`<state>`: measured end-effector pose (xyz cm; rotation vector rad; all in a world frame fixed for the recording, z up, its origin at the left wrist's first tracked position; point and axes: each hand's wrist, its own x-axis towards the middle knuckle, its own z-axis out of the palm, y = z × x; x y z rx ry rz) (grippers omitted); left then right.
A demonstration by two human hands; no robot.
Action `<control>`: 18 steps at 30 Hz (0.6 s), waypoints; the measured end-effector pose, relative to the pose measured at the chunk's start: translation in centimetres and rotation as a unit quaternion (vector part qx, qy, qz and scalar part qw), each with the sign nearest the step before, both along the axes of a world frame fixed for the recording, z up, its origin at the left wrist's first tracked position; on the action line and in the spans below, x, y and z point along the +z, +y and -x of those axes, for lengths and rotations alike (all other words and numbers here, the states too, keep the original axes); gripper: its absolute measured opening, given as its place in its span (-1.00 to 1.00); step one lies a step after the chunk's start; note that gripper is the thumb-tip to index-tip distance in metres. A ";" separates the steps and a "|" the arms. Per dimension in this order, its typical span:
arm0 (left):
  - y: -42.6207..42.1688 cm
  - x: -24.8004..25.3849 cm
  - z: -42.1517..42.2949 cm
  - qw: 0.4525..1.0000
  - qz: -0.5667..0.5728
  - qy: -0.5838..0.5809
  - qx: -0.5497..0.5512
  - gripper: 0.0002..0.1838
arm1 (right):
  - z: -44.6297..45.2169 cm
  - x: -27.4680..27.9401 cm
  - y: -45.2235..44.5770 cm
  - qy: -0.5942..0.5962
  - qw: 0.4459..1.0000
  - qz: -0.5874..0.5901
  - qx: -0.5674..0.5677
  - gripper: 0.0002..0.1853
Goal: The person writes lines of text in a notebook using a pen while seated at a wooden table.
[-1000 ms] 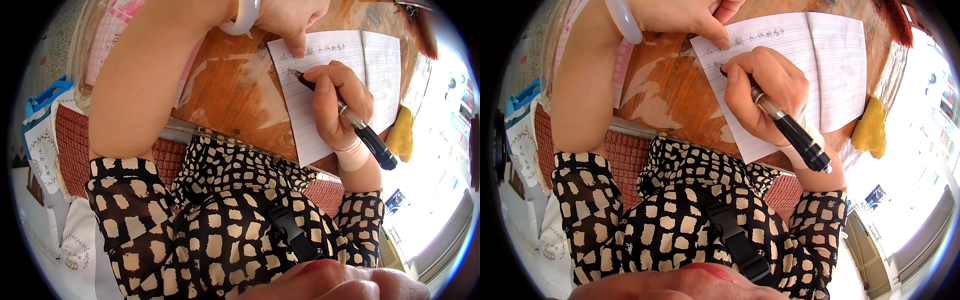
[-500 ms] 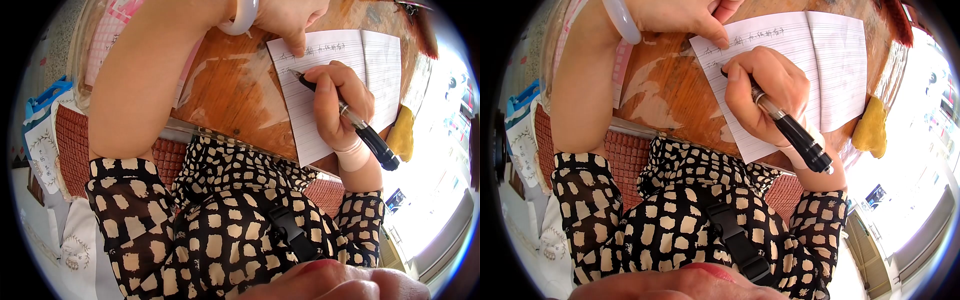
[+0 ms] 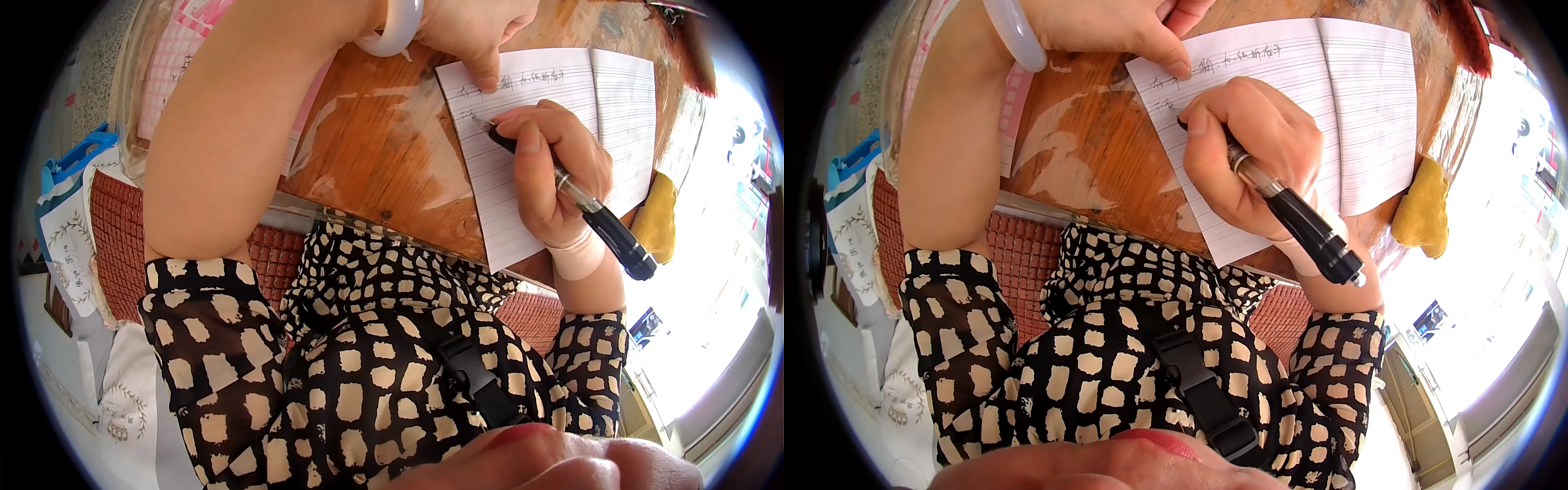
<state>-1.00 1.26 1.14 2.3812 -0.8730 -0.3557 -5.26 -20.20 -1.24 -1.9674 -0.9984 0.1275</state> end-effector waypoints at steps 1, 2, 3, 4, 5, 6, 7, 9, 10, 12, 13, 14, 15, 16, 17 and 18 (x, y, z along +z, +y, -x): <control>-0.1 0.2 -0.2 1.000 -0.014 0.022 0.002 -0.70 | 0.0 -0.1 0.0 -0.005 1.000 -0.007 0.009 -0.97; -0.3 0.4 -0.4 0.999 -0.028 0.043 0.004 -0.70 | 0.0 -0.1 0.0 -0.003 1.000 -0.004 0.004 -0.97; -0.7 1.3 -1.0 0.995 -0.055 0.080 0.012 -0.70 | 0.1 0.0 0.1 -0.001 1.000 -0.002 -0.001 -0.97; -0.8 1.3 -0.9 0.995 -0.056 0.079 0.012 -0.70 | 0.1 0.1 0.2 0.002 1.000 0.000 -0.006 -0.97; -0.8 1.3 -0.9 0.995 -0.058 0.077 0.013 -0.70 | 0.2 0.4 0.2 0.010 1.000 0.012 -0.017 -0.97; -0.4 0.5 -0.3 0.999 -0.035 0.037 0.006 -0.69 | 0.2 0.8 0.2 0.018 0.999 0.024 -0.029 -0.97; -0.2 0.2 -0.4 0.999 -0.025 0.033 0.000 -0.69 | 0.3 0.9 0.2 0.026 0.998 0.036 -0.040 -0.97; -0.1 -0.3 -1.1 0.998 -0.016 0.060 -0.011 -0.69 | 0.1 0.7 0.1 0.012 0.999 0.033 -0.037 -0.97; -0.1 -0.4 -1.2 0.998 -0.018 0.061 -0.011 -0.69 | 0.1 0.6 0.0 0.005 0.999 0.031 -0.036 -0.97; -0.1 0.0 -0.5 0.999 -0.023 0.034 -0.006 -0.69 | 0.2 0.9 0.1 0.003 0.998 0.051 -0.040 -0.96; -0.1 0.1 -0.3 1.000 -0.024 0.020 -0.005 -0.69 | 0.2 1.0 0.2 0.002 0.997 0.061 -0.043 -0.96; -0.1 0.1 -0.1 1.000 -0.025 0.005 -0.003 -0.69 | 0.2 1.0 0.2 0.004 0.997 0.056 -0.052 -0.96; -0.1 0.1 -0.1 1.000 -0.026 0.005 -0.004 -0.69 | 0.2 0.9 0.2 0.006 0.997 0.051 -0.061 -0.96; -0.1 0.1 -0.1 1.000 -0.025 0.003 -0.004 -0.69 | 0.2 0.8 0.2 0.008 0.996 0.046 -0.070 -0.96; -0.1 0.1 0.0 1.000 -0.024 0.002 -0.003 -0.69 | 0.2 0.8 0.2 0.006 0.996 0.049 -0.069 -0.96; -0.1 0.2 0.1 1.000 -0.022 -0.001 -0.001 -0.69 | 0.2 0.8 0.2 0.003 0.996 0.051 -0.067 -0.96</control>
